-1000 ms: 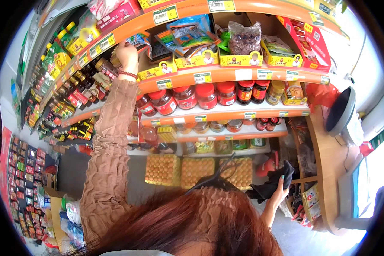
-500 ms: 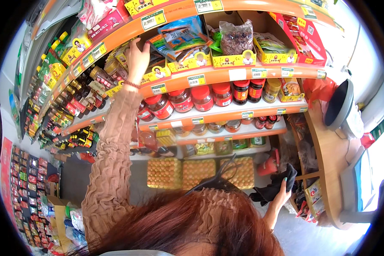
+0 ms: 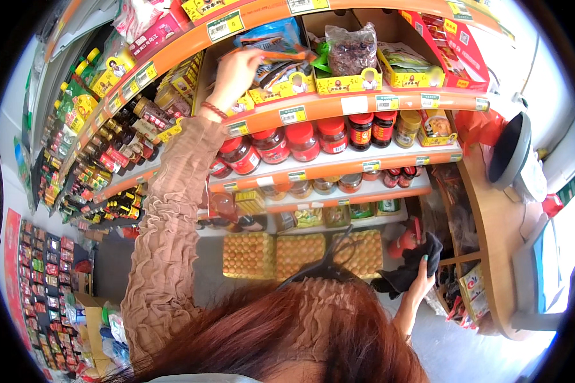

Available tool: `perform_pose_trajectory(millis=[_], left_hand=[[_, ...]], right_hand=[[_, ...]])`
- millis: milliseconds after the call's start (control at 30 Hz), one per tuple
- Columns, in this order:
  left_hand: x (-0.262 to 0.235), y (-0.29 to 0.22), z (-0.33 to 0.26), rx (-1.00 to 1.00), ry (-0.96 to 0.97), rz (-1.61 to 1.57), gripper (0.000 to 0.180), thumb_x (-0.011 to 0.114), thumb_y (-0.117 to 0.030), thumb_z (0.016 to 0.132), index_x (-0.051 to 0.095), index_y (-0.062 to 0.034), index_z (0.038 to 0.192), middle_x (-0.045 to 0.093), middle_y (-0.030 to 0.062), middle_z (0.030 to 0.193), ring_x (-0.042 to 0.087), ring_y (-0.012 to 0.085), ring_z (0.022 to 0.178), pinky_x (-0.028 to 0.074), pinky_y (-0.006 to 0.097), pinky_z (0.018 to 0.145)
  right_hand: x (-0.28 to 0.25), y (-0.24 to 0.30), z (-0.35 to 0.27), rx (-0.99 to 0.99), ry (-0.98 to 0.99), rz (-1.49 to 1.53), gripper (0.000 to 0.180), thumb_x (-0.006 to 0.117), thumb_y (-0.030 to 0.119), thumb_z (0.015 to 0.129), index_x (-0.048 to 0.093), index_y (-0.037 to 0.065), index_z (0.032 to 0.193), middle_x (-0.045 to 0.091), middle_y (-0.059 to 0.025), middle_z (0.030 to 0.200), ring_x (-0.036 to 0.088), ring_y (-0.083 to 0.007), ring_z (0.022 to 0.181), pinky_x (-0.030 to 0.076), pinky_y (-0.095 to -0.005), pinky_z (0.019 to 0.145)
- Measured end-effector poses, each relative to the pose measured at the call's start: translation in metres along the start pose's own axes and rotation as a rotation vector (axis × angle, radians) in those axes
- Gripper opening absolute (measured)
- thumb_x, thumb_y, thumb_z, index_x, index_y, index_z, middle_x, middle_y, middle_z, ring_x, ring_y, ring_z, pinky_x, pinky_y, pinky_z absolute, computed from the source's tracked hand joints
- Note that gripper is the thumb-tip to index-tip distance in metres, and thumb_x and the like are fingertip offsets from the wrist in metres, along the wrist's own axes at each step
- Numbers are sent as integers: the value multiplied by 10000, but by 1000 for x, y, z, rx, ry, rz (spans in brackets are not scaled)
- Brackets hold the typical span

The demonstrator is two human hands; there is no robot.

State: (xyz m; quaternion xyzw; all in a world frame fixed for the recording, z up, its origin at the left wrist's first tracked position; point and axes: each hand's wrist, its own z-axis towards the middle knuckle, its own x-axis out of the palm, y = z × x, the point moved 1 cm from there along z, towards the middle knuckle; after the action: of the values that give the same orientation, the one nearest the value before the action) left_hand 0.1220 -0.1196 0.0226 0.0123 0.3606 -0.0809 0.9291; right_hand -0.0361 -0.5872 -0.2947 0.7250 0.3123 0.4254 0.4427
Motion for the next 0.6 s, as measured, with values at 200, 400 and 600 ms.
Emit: perform_pose_trajectory(millis=[200,400,600], left_hand=[[-36,14,-18,-277,-483,-754,224,470,-93,935,592,50,1056,664,77,934,621,98,811,513,243,663],[-96,-29,-59,66,-438,-56,125,577,-123,874,640,-35,936,641,158,734,648,249,622,473,286,524],[-141,-11,-82,-180,-275,-64,115,598,-114,843,640,-30,910,615,109,627,578,169,489,416,276,440]], right_hand=[[-25,0,-1,42,-46,-16,361,623,198,858,555,-37,1124,618,-102,991,612,-183,829,493,-287,722],[5,22,1,62,40,6,398,630,218,854,542,-28,1155,622,-103,999,621,-190,838,509,-300,707],[53,25,2,54,120,70,359,623,196,858,560,-22,1136,630,-97,977,624,-181,816,513,-292,694]])
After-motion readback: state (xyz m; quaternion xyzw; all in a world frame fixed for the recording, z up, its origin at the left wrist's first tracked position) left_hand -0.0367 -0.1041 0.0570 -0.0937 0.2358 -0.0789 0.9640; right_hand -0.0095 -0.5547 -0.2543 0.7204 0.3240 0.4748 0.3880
